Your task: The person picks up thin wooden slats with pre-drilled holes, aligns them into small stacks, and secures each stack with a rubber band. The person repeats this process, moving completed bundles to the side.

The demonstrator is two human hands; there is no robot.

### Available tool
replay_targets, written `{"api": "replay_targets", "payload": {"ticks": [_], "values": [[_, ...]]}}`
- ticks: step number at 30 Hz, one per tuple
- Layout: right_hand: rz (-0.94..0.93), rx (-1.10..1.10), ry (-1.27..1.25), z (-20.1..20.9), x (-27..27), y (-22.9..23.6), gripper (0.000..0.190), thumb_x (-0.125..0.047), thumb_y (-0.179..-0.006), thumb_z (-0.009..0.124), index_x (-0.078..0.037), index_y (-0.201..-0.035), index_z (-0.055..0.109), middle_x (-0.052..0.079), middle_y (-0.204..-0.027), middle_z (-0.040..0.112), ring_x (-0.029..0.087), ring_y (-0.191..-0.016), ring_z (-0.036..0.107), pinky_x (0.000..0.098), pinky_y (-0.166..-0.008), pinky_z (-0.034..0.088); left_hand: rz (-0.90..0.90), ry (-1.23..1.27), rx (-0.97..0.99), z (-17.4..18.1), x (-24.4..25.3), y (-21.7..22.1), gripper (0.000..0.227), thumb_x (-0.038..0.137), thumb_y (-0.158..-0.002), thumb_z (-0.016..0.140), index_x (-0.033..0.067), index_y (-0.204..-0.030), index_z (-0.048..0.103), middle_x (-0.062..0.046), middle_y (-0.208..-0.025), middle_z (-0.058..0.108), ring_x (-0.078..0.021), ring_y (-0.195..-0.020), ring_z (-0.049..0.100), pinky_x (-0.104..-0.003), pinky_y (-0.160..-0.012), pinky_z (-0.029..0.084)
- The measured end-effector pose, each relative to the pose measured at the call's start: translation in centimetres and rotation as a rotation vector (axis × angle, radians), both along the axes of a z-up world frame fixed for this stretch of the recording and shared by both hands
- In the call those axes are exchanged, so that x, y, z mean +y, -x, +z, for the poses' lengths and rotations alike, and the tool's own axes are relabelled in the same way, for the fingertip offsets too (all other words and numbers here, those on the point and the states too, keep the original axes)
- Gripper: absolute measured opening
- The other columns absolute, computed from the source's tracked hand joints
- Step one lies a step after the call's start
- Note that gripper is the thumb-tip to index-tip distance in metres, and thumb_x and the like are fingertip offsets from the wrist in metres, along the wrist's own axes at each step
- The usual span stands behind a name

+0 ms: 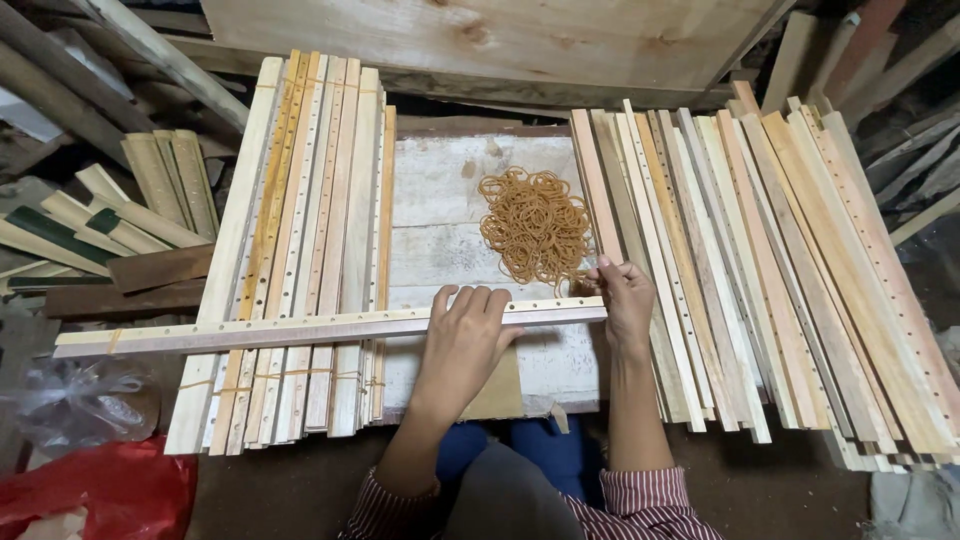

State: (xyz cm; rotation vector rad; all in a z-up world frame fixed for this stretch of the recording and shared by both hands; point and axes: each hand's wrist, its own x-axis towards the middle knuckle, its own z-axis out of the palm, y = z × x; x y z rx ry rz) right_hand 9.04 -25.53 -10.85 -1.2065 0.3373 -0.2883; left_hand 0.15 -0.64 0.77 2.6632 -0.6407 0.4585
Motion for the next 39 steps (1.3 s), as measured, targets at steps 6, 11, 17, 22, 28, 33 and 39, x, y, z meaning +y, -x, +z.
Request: {"api": "replay_targets", "payload": {"ticks": [6, 11, 17, 22, 28, 33, 39], "values": [[0.199, -0.045, -0.193, 3.9, 0.8, 2.6, 0.029, 0.005, -0.095, 0.049, -0.002, -0.119, 0.064, 0.014, -0.125, 0.072, 0.012, -0.086, 0.077, 0.0114, -0.058, 0.058, -0.027, -0.013, -0.004, 0.7, 0.3, 0.0, 0.051, 0.035, -0.082, 0.078, 0.0159, -0.126, 0.063, -0.007, -0.089, 0.064, -0.0246, -0.088, 0.067, -0.048, -0.102, 0.044], [0.137, -0.225, -0.016, 1.8, -2.1, 4.4, 0.027, -0.03, -0.089, 0.07, -0.006, -0.101, 0.066, 0.019, -0.127, 0.07, 0.008, -0.056, 0.069, 0.0062, -0.034, 0.036, -0.06, -0.003, -0.045, -0.5, 0.4, -0.3, 0.045, 0.041, -0.083, 0.074, 0.0161, -0.12, 0.065, -0.007, -0.089, 0.062, -0.0265, -0.088, 0.069, -0.045, -0.099, 0.046], [0.494, -0.355, 0.288, 6.6, -0.6, 5.3, 0.082, -0.046, -0.054, 0.094, 0.009, -0.108, 0.067, 0.032, -0.125, 0.067, 0.028, -0.089, 0.073, 0.0317, -0.071, 0.061, -0.071, 0.002, -0.045, 0.6, 0.4, 0.4, 0.041, 0.043, -0.087, 0.072, 0.0171, -0.118, 0.066, -0.006, -0.089, 0.061, -0.0259, -0.087, 0.068, -0.041, -0.089, 0.05], [0.7, -0.288, -0.023, 2.5, 3.1, 5.5, 0.091, -0.058, -0.05, 0.093, 0.01, -0.103, 0.062, 0.034, -0.111, 0.07, 0.028, -0.079, 0.077, 0.0362, -0.064, 0.067, -0.074, 0.065, -0.07, 1.1, 0.3, 1.0, 0.038, 0.043, -0.093, 0.067, 0.0152, -0.119, 0.066, -0.007, -0.087, 0.061, -0.0266, -0.085, 0.067, -0.041, -0.083, 0.05], [0.756, -0.363, 0.254, -0.3, 8.3, 9.8, 0.075, -0.069, -0.056, 0.081, -0.001, -0.087, 0.074, 0.012, -0.089, 0.077, 0.022, -0.075, 0.069, 0.0334, -0.069, 0.056, -0.056, 0.029, -0.142, 0.8, -0.2, 0.9, 0.041, 0.047, -0.099, 0.054, 0.0224, -0.131, 0.063, -0.006, -0.09, 0.06, -0.026, -0.085, 0.065, -0.042, -0.082, 0.05], [0.745, -0.25, -0.872, -2.7, 6.8, 13.4, 0.076, -0.071, -0.097, 0.025, -0.016, -0.054, 0.056, -0.002, -0.054, 0.05, 0.016, -0.06, 0.043, 0.0328, -0.059, 0.041, -0.005, -0.109, -0.103, 1.6, -0.1, 0.6, 0.042, 0.046, -0.098, 0.062, 0.0311, -0.137, 0.061, -0.007, -0.099, 0.063, -0.0258, -0.093, 0.063, -0.042, -0.074, 0.047], [0.475, -0.17, -1.456, -4.1, 0.9, 11.0, 0.032, -0.039, -0.1, 0.065, -0.009, -0.093, 0.073, 0.004, -0.083, 0.072, 0.015, -0.079, 0.072, 0.0214, -0.072, 0.063, -0.058, -0.105, -0.086, 0.8, -0.7, 1.2, 0.042, 0.047, -0.098, 0.059, 0.032, -0.137, 0.061, -0.005, -0.092, 0.06, -0.0258, -0.083, 0.063, -0.043, -0.069, 0.046]]}}
